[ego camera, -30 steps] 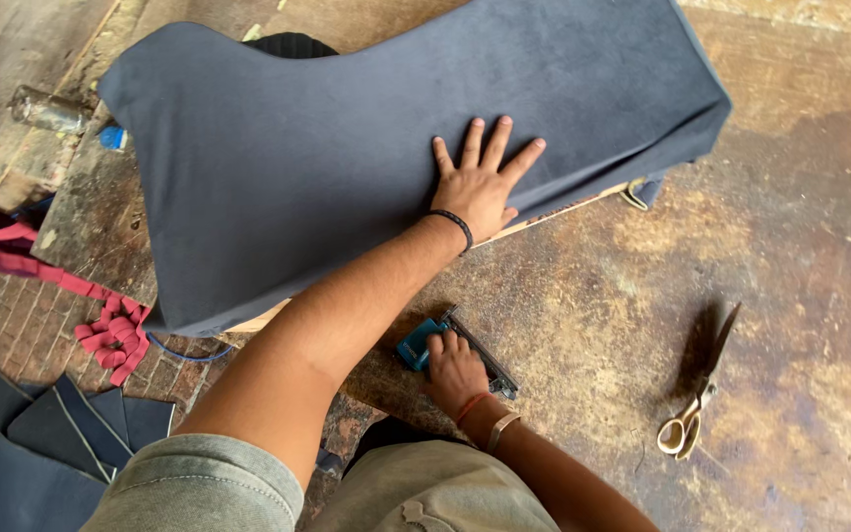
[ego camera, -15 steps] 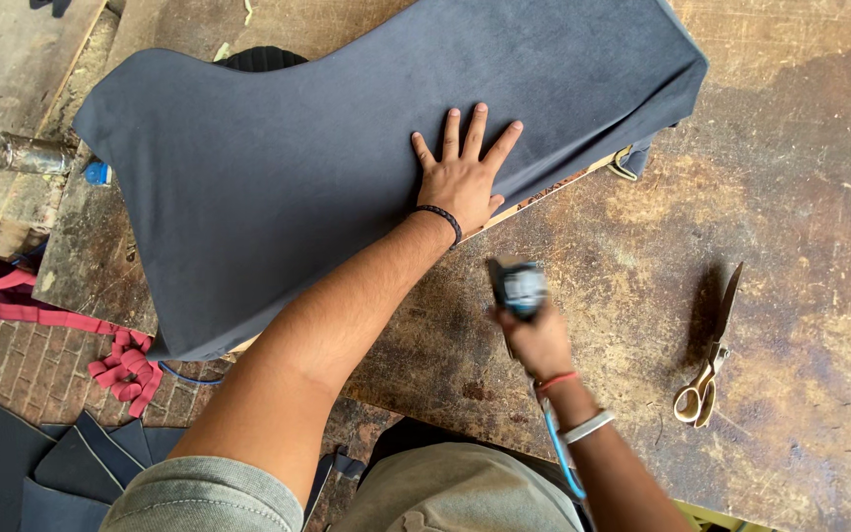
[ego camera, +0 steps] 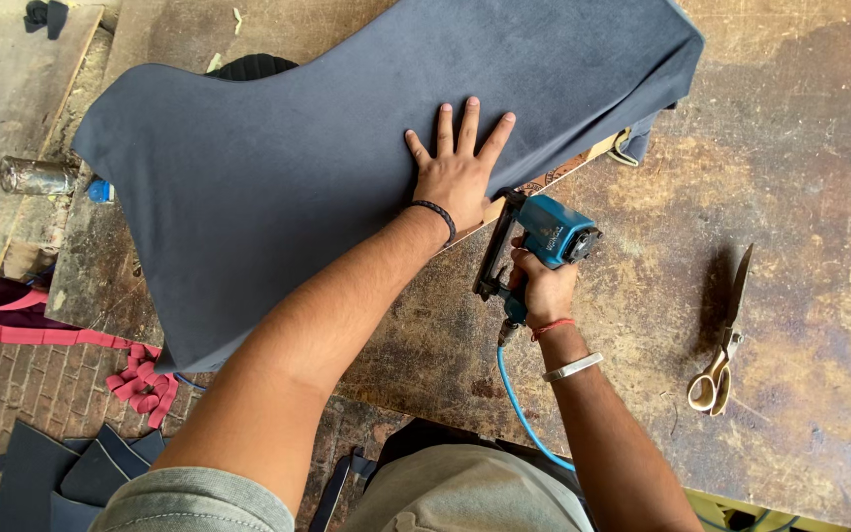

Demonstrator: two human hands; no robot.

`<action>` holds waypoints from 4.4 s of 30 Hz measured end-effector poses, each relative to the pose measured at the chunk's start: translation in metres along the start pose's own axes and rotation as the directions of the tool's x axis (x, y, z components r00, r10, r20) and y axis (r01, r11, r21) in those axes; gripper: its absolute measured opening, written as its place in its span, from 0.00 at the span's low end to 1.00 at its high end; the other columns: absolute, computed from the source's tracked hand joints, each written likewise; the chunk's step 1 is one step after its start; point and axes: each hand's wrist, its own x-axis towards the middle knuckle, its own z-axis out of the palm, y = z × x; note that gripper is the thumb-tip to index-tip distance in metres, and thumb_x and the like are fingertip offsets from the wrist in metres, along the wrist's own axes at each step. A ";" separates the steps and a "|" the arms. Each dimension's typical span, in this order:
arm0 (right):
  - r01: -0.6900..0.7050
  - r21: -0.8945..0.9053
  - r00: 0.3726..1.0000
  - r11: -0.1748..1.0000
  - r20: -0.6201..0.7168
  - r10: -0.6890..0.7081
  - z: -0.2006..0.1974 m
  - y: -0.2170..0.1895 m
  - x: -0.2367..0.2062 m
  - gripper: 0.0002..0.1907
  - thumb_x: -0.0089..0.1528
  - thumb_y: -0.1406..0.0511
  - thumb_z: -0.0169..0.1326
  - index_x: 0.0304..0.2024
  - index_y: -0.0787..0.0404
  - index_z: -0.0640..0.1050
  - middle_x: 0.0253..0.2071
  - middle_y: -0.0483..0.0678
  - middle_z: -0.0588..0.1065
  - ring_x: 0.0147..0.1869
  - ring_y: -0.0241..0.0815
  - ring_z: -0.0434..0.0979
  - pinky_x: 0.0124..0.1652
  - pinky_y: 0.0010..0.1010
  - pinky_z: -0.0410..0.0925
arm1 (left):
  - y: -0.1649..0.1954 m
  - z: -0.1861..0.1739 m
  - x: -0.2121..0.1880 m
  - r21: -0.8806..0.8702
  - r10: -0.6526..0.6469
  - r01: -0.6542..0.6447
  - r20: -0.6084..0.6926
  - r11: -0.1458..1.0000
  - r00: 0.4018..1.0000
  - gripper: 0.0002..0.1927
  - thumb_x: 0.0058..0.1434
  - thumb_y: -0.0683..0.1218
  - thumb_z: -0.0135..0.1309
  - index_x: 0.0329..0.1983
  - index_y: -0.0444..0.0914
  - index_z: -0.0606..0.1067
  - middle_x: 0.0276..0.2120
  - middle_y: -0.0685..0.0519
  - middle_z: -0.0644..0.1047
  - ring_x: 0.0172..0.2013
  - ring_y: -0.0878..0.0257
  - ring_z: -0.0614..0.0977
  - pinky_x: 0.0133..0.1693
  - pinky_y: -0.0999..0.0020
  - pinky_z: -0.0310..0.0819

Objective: The person stretches a gray fabric cover over a foam-padded wooden seat frame on a workbench, pulling the fabric taut and folding it over the edges. They then use a pneumatic nail gun to staple the fabric to the frame, working around the sides and pressing the cover into place.

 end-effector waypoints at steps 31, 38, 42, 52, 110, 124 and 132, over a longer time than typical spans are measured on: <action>0.206 0.046 0.937 0.977 -0.298 -0.184 -0.036 -0.119 0.158 0.14 0.67 0.61 0.59 0.31 0.63 0.77 0.26 0.40 0.73 0.27 0.32 0.67 0.29 0.27 0.64 | 0.074 -0.020 0.099 0.018 0.328 -0.328 -0.103 0.945 0.939 0.55 0.53 0.63 0.60 0.77 0.44 0.46 0.76 0.38 0.45 0.74 0.40 0.46 0.70 0.37 0.36; 0.370 0.243 0.907 0.897 -0.305 -0.291 -0.052 -0.076 0.164 0.16 0.68 0.63 0.55 0.25 0.59 0.75 0.24 0.37 0.71 0.27 0.28 0.65 0.29 0.23 0.64 | 0.066 0.008 0.151 -0.060 0.518 -0.565 -0.326 0.823 0.791 0.33 0.71 0.58 0.48 0.78 0.54 0.56 0.78 0.47 0.53 0.76 0.44 0.52 0.72 0.36 0.39; 0.416 0.061 0.836 0.907 -0.417 -0.356 -0.050 -0.064 0.168 0.19 0.68 0.65 0.58 0.23 0.61 0.70 0.23 0.36 0.67 0.27 0.27 0.60 0.27 0.23 0.57 | 0.099 -0.010 0.218 0.007 0.729 -0.760 -0.286 0.650 0.621 0.28 0.67 0.53 0.54 0.71 0.58 0.65 0.73 0.47 0.60 0.73 0.44 0.55 0.69 0.37 0.41; 0.263 0.276 0.914 0.924 -0.377 -0.148 -0.057 -0.072 0.157 0.12 0.68 0.63 0.52 0.30 0.60 0.76 0.27 0.39 0.72 0.30 0.30 0.68 0.32 0.26 0.67 | 0.153 -0.053 0.285 -0.144 0.878 -0.876 0.216 0.461 0.427 0.12 0.51 0.57 0.66 0.35 0.48 0.82 0.47 0.57 0.71 0.54 0.58 0.73 0.55 0.56 0.65; 0.228 0.030 0.930 0.973 -0.304 -0.208 -0.121 -0.114 0.109 0.10 0.56 0.72 0.61 0.41 0.68 0.81 0.26 0.49 0.77 0.21 0.38 0.75 0.22 0.29 0.69 | 0.161 -0.035 0.182 0.043 0.028 -0.026 -0.042 0.999 0.999 0.61 0.55 0.65 0.65 0.78 0.56 0.34 0.77 0.36 0.38 0.75 0.34 0.41 0.62 0.15 0.40; 0.108 -0.164 0.951 0.981 -0.270 -0.150 -0.117 -0.098 0.116 0.05 0.57 0.70 0.61 0.32 0.69 0.79 0.21 0.46 0.75 0.20 0.38 0.75 0.22 0.31 0.67 | 0.121 -0.019 0.172 0.045 0.364 -0.361 -0.071 0.931 0.929 0.63 0.51 0.53 0.68 0.78 0.46 0.36 0.77 0.39 0.37 0.76 0.44 0.40 0.71 0.34 0.31; 0.053 0.089 0.980 0.995 -0.194 -0.035 -0.101 -0.090 0.107 0.04 0.55 0.71 0.60 0.30 0.65 0.77 0.19 0.46 0.73 0.18 0.40 0.72 0.21 0.32 0.66 | 0.058 0.011 0.108 0.050 0.291 -0.286 -0.126 0.957 0.948 0.53 0.58 0.52 0.61 0.79 0.44 0.41 0.78 0.49 0.42 0.76 0.52 0.44 0.72 0.44 0.32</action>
